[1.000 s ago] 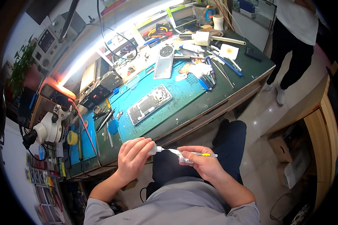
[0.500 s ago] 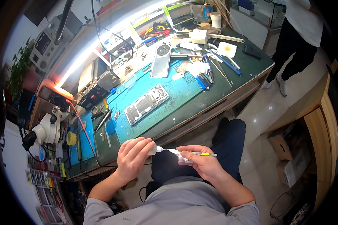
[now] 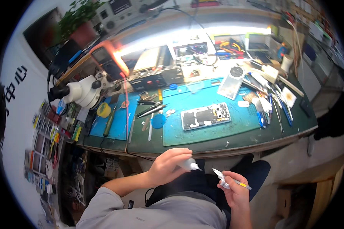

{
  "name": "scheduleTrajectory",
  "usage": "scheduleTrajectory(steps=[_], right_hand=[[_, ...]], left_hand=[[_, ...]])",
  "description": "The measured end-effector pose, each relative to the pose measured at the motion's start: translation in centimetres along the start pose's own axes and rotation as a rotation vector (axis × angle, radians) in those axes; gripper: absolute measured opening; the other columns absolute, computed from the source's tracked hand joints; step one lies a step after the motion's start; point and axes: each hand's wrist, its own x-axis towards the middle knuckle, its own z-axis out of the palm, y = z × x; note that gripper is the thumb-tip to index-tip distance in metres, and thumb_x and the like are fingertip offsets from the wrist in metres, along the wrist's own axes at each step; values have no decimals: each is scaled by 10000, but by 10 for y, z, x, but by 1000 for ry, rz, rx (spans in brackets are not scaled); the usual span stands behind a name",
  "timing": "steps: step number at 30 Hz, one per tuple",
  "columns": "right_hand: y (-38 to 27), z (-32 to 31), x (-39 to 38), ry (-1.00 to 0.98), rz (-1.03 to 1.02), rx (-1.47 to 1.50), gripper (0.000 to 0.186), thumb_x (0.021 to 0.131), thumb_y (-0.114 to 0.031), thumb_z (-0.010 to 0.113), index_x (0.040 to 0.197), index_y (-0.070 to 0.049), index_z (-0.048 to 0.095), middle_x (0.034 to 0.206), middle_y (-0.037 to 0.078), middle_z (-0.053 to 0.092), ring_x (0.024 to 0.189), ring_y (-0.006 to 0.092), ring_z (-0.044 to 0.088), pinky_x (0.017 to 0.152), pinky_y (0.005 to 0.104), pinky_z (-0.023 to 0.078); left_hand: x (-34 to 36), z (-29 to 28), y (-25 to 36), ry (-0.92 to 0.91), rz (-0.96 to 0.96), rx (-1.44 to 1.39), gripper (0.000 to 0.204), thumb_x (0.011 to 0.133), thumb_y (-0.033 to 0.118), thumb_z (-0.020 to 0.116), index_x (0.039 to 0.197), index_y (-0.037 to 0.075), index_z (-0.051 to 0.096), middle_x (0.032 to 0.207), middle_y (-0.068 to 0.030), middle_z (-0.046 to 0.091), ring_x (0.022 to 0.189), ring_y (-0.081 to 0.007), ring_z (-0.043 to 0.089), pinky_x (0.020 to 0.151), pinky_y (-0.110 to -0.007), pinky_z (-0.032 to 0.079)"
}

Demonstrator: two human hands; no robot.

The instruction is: The person uses a screwdriver to remove screws from the back of a disassembled smartphone. They then use a small brush to clean the interior components and apply a liquid from a small bottle. The person continues to manipulate the phone's internal parts with the screwdriver and brush.

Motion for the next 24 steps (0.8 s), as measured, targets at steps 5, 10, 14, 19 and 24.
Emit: scheduleTrajectory(steps=[5, 10, 14, 19, 24], right_hand=[[-8, -8, 4, 90, -40, -17, 246, 1020, -46, 701, 1237, 70, 698, 974, 185, 773, 846, 246, 791, 756, 388, 709], [-10, -15, 6, 76, -42, -20, 234, 1022, -26, 691, 1222, 95, 702, 1002, 200, 776, 850, 258, 795, 774, 410, 707], [-10, -13, 7, 31, -86, -135, 272, 1030, -57, 682, 1240, 115, 694, 1017, 200, 771, 883, 274, 791, 819, 425, 700], [-13, 1, 11, -81, -145, -258, 245, 987, 10, 704, 1209, 109, 735, 1065, 162, 755, 940, 252, 769, 878, 369, 641], [-28, 5, 10, -51, -386, -481, 212, 977, 70, 698, 1171, 75, 784, 1065, 109, 716, 955, 191, 718, 858, 295, 575]], left_hand=[[-39, -57, -4, 465, -414, -220, 492, 950, 56, 810, 1400, 74, 613, 1320, -119, 661, 1189, -223, 673, 1001, -374, 592], [-109, -167, -78, 831, -675, 243, 430, 1020, 123, 767, 1386, -45, 617, 1211, -98, 697, 1035, -165, 682, 931, -315, 560], [-112, -177, -133, 795, -754, 305, 427, 1010, 115, 766, 1388, -40, 642, 1119, -89, 742, 944, -142, 684, 860, -304, 562], [-146, -176, -156, 745, -780, 517, 574, 1026, 57, 702, 1566, 15, 513, 1261, -183, 737, 990, -233, 725, 848, -359, 591], [-118, -149, -131, 802, -699, 707, 644, 1036, 60, 669, 1632, 55, 425, 1459, -202, 603, 1257, -330, 593, 1038, -431, 493]])
